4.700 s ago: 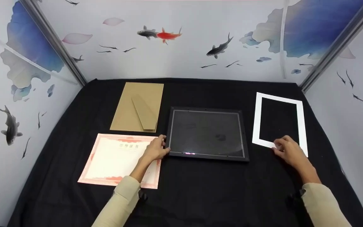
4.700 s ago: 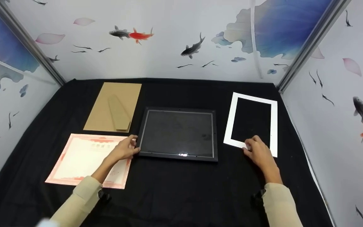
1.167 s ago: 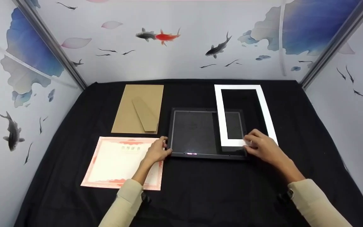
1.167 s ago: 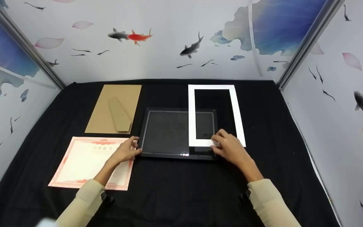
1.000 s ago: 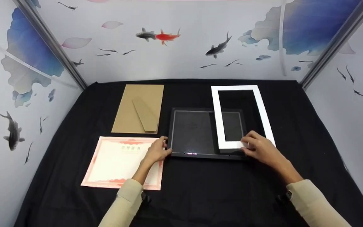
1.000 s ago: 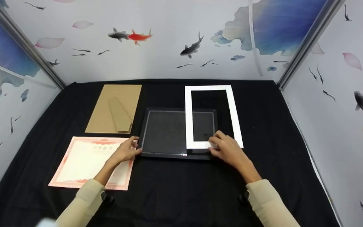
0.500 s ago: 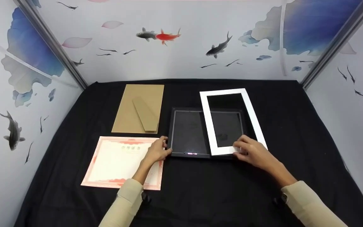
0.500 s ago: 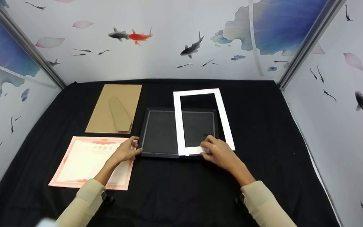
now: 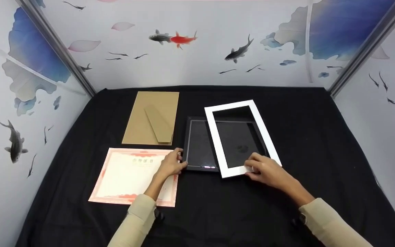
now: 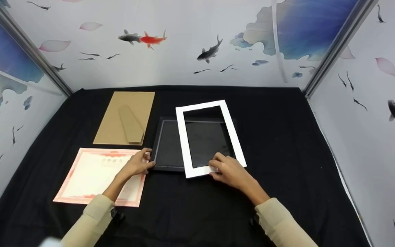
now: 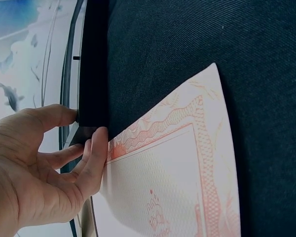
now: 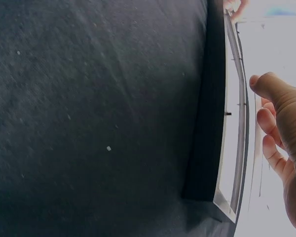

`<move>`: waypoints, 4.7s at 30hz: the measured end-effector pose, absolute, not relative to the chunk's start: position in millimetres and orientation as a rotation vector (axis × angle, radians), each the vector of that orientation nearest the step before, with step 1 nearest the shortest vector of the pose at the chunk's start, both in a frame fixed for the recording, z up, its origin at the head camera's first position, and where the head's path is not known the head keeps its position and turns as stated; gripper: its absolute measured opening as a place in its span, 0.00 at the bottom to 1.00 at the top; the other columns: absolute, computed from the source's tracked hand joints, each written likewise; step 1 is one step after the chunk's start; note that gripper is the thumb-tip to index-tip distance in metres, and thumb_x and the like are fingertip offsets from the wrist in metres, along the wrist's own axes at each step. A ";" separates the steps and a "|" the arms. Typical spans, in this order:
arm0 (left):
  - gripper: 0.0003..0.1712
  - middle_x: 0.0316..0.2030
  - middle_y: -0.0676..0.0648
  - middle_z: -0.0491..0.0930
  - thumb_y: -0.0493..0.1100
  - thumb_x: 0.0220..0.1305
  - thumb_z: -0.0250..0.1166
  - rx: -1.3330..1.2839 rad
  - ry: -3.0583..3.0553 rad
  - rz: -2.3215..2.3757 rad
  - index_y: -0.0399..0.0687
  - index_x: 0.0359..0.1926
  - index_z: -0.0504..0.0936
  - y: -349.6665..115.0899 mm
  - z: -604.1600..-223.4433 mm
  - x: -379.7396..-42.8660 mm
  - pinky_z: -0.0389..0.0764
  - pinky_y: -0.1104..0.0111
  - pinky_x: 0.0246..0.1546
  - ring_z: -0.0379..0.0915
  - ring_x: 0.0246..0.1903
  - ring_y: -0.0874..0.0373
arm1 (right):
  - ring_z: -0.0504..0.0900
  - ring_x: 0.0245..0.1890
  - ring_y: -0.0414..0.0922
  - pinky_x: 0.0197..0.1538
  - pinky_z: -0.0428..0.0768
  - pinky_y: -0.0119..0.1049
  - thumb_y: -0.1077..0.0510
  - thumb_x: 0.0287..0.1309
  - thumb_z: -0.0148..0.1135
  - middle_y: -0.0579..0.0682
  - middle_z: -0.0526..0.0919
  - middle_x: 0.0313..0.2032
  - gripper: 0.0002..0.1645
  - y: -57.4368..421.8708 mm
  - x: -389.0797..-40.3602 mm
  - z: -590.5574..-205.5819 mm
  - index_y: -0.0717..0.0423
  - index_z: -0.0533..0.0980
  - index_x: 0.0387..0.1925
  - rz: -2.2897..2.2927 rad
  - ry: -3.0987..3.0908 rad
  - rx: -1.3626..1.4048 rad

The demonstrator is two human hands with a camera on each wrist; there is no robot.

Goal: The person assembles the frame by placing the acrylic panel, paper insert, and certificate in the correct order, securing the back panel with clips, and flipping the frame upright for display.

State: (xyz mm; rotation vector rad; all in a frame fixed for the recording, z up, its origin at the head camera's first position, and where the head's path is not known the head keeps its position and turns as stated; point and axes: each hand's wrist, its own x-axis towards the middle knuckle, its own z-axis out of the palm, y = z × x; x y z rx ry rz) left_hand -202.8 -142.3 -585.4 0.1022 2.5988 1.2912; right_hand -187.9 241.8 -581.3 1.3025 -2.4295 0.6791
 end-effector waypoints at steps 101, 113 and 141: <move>0.31 0.40 0.40 0.78 0.34 0.59 0.70 0.092 2.540 1.405 0.32 0.63 0.72 -145.6 -592.1 -204.3 0.83 0.65 0.23 0.81 0.23 0.52 | 0.78 0.29 0.46 0.33 0.72 0.46 0.62 0.48 0.77 0.51 0.81 0.32 0.13 280.4 -203.3 -594.0 0.58 0.86 0.38 1.015 -2.594 0.057; 0.31 0.40 0.39 0.76 0.33 0.59 0.68 0.084 2.510 1.437 0.32 0.63 0.71 -145.3 -590.5 -204.5 0.84 0.64 0.24 0.80 0.25 0.51 | 0.78 0.30 0.47 0.34 0.70 0.39 0.65 0.49 0.76 0.53 0.84 0.37 0.13 308.8 -221.8 -582.0 0.58 0.87 0.40 1.004 -2.600 0.221; 0.30 0.46 0.36 0.74 0.31 0.67 0.65 0.106 2.480 1.382 0.32 0.67 0.67 -144.3 -586.8 -203.9 0.85 0.62 0.26 0.80 0.36 0.44 | 0.76 0.45 0.61 0.43 0.66 0.62 0.64 0.61 0.70 0.59 0.81 0.44 0.13 297.7 -271.3 -565.8 0.59 0.85 0.48 0.836 -2.842 0.552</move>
